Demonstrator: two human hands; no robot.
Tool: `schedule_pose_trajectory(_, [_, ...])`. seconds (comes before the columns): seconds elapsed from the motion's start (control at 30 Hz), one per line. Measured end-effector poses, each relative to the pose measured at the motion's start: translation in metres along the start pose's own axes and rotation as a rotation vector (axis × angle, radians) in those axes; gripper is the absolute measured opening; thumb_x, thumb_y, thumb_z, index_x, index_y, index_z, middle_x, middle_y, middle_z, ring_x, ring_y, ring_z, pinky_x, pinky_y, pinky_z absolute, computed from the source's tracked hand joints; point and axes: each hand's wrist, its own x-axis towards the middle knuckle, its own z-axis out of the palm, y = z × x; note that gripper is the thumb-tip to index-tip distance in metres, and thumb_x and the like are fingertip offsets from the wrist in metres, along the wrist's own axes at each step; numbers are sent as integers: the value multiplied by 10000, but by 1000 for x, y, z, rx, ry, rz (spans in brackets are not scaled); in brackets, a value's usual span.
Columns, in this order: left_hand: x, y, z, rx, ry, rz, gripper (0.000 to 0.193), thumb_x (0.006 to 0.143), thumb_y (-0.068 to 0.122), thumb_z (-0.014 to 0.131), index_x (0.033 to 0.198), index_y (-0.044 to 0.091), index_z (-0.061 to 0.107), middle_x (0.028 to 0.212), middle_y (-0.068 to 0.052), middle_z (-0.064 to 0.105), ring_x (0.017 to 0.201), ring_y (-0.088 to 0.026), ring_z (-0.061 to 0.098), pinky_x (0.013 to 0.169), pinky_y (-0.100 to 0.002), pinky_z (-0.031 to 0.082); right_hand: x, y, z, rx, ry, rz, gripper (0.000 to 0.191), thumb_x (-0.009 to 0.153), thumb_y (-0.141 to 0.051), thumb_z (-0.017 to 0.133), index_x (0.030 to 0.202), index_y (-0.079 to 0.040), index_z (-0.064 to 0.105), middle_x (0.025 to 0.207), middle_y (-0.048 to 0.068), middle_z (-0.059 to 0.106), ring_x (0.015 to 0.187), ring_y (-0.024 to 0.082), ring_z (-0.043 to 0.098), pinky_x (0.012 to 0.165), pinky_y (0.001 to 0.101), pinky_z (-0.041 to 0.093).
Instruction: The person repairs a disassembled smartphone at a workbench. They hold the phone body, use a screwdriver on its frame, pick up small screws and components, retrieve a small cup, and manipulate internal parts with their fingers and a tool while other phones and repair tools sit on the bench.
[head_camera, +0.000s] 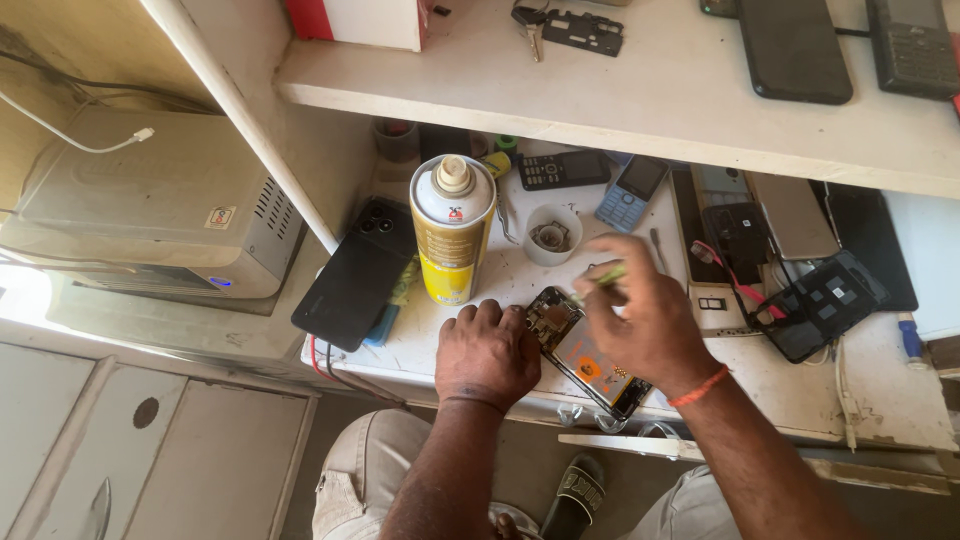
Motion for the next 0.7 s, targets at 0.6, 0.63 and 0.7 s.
schedule_pose_trajectory(0.6, [1, 2, -3, -13, 32, 0, 204, 845, 309, 641, 893, 111, 657, 843, -91, 650, 823, -327, 634, 727, -486, 477, -133, 6, 6, 201, 295, 806, 389, 854, -219, 808, 1143, -29, 629, 807, 115, 693, 625, 95, 573, 526, 276, 465])
schedule_pose_trajectory(0.63, [1, 2, -3, -14, 23, -1, 203, 843, 306, 640, 897, 111, 658, 842, -92, 649, 822, -326, 634, 727, -487, 476, -137, 8, 10, 322, 331, 853, 393, 861, -188, 801, 1170, -30, 617, 820, 99, 683, 612, 62, 554, 502, 255, 434])
schedule_pose_trajectory(0.7, [2, 1, -4, -13, 5, -9, 202, 839, 300, 639, 906, 110, 658, 842, -95, 647, 821, -325, 634, 725, -488, 475, -142, 11, 15, 474, 374, 983, 398, 869, -174, 781, 1195, -47, 591, 818, 87, 684, 530, 50, 479, 430, 256, 355])
